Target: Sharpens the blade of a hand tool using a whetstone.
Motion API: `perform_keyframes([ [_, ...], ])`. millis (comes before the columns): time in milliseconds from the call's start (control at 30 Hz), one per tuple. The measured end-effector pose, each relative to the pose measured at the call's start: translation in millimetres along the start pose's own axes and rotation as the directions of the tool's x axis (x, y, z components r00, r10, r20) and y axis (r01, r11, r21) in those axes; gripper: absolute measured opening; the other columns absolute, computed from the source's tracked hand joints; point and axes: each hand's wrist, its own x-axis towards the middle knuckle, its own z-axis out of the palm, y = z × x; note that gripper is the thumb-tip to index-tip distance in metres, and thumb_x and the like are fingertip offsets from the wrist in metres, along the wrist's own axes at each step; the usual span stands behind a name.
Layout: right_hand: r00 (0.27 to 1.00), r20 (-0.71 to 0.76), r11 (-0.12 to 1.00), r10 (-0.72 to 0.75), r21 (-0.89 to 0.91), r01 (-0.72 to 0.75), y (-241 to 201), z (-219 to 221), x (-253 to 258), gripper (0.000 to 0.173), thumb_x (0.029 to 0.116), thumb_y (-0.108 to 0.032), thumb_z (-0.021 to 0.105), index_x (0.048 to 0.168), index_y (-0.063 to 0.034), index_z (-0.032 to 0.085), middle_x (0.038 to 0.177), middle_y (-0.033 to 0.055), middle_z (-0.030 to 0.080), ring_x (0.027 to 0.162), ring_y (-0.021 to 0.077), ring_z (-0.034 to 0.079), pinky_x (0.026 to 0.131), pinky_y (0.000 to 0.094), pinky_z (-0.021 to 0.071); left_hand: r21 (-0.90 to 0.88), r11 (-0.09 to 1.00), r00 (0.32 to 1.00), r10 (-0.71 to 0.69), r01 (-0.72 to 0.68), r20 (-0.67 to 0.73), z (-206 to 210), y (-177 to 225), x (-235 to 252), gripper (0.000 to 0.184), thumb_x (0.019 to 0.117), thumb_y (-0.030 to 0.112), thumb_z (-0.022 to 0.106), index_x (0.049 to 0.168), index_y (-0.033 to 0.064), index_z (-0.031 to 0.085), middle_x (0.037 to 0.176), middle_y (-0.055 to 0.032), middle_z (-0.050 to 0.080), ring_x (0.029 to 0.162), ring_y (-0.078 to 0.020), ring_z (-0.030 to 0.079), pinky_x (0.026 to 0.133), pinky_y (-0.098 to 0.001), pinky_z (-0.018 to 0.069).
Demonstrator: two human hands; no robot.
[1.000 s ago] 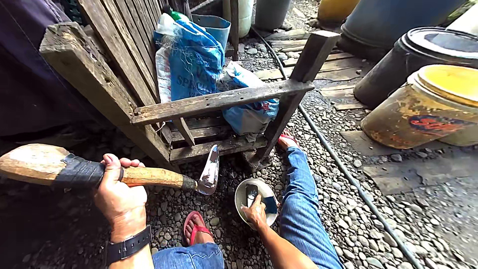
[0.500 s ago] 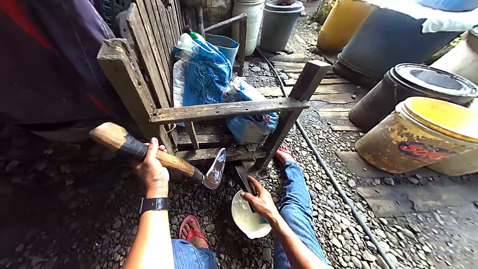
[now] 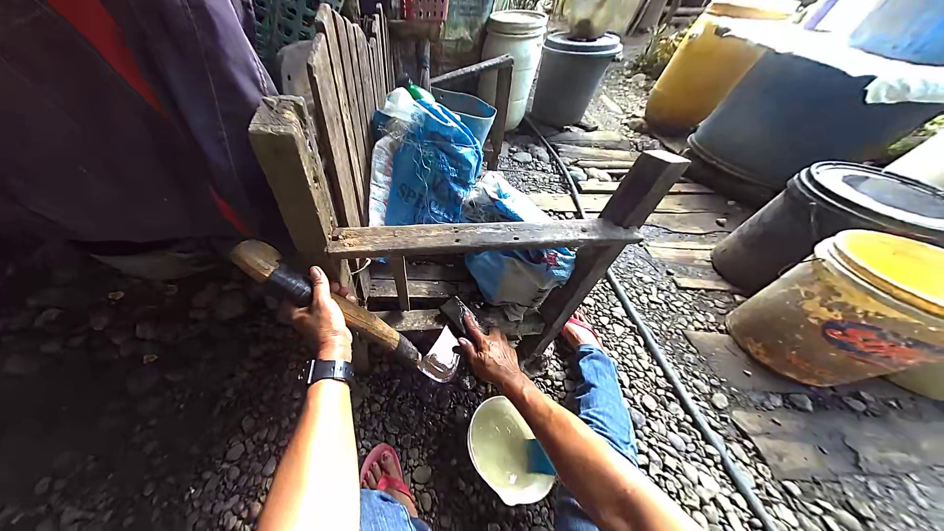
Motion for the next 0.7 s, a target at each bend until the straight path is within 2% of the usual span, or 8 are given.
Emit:
perform_keyframes([
  [200,1.000,0.000,1.000,0.020,-0.014,-0.020,-15.5,-0.2,-2.5,0.062,0.1082,-0.058,0.030,0.165,-0.0374,0.019,0.142,0.0306,0.054,0.117,0.0476,0.062,0.096,0.0605,0.0503,0.108,0.982,0.987,0.157,-0.152,-0.039,6.9,0.7,3.9,0.029,0.0980,0.016,0.072,0.113,-0.0012,0.054,0.067,-0.0020,0.058,0.047,-0.0089,0.060,0.049,-0.0268,0.0573],
  [267,0.997,-0.012,0.997,-0.074,-0.025,0.074,-12.8,13.9,-15.6,0.060,0.1089,-0.054,0.030,0.165,-0.0339,0.023,0.136,0.0332,0.057,0.109,0.0491,0.065,0.091,0.0605,0.0527,0.141,0.975,0.984,0.176,-0.172,-0.017,9.1,4.0,6.9,0.038,0.0967,0.018,0.074,0.120,-0.0006,0.052,0.072,-0.0019,0.058,0.050,-0.0085,0.060,0.052,-0.0270,0.0574],
  [333,0.981,0.002,0.980,-0.194,-0.044,0.194,-3.5,31.1,-31.4,0.059,0.1094,-0.050,0.033,0.165,-0.0294,0.027,0.129,0.0349,0.059,0.105,0.0499,0.066,0.088,0.0592,0.0537,0.137,0.969,0.978,0.209,-0.205,-0.013,10.9,2.2,9.7,0.038,0.0971,0.017,0.074,0.120,-0.0015,0.050,0.069,-0.0012,0.057,0.047,-0.0073,0.060,0.049,-0.0253,0.0574],
  [400,0.975,-0.005,0.973,-0.224,-0.062,0.224,1.0,35.6,-32.5,0.059,0.1089,-0.049,0.036,0.164,-0.0294,0.029,0.127,0.0353,0.060,0.104,0.0503,0.066,0.086,0.0591,0.0539,0.127,0.967,0.975,0.224,-0.220,-0.014,9.0,-1.0,11.2,0.036,0.0972,0.015,0.073,0.119,-0.0017,0.050,0.066,-0.0002,0.057,0.046,-0.0070,0.059,0.048,-0.0246,0.0571],
  [467,0.985,-0.061,0.987,-0.161,-0.038,0.158,-6.9,22.4,-12.3,0.059,0.1088,-0.049,0.035,0.164,-0.0292,0.028,0.127,0.0350,0.062,0.104,0.0517,0.067,0.085,0.0628,0.0541,0.112,0.966,0.972,0.235,-0.232,-0.014,6.1,-2.9,14.5,0.036,0.0972,0.014,0.073,0.119,-0.0022,0.050,0.066,-0.0009,0.057,0.045,-0.0082,0.060,0.047,-0.0257,0.0578],
  [533,1.000,-0.006,1.000,0.009,-0.005,-0.009,-25.7,-5.2,8.2,0.059,0.1108,-0.050,0.027,0.166,-0.0303,0.018,0.132,0.0284,0.064,0.114,0.0467,0.066,0.094,0.0615,0.0517,0.110,0.966,0.971,0.237,-0.233,-0.026,4.4,-4.6,14.6,0.033,0.0974,0.014,0.073,0.117,-0.0014,0.050,0.066,-0.0009,0.058,0.045,-0.0081,0.060,0.047,-0.0257,0.0574],
  [600,0.997,0.035,0.997,0.074,-0.020,-0.074,-37.5,-15.1,13.7,0.060,0.1109,-0.051,0.023,0.167,-0.0322,0.014,0.136,0.0260,0.062,0.119,0.0440,0.064,0.097,0.0592,0.0509,0.113,0.964,0.968,0.248,-0.241,-0.045,5.0,-3.2,15.4,0.031,0.0978,0.012,0.072,0.116,-0.0028,0.051,0.066,-0.0009,0.058,0.045,-0.0068,0.059,0.047,-0.0244,0.0565],
  [700,0.993,0.019,0.992,-0.117,-0.052,0.118,-23.2,13.5,-20.8,0.059,0.1096,-0.050,0.032,0.165,-0.0302,0.024,0.131,0.0336,0.060,0.106,0.0499,0.067,0.088,0.0619,0.0538,0.121,0.966,0.970,0.236,-0.227,-0.059,6.6,-2.3,14.0,0.029,0.0982,0.010,0.070,0.116,-0.0042,0.051,0.065,-0.0010,0.057,0.045,-0.0057,0.059,0.046,-0.0234,0.0560],
])
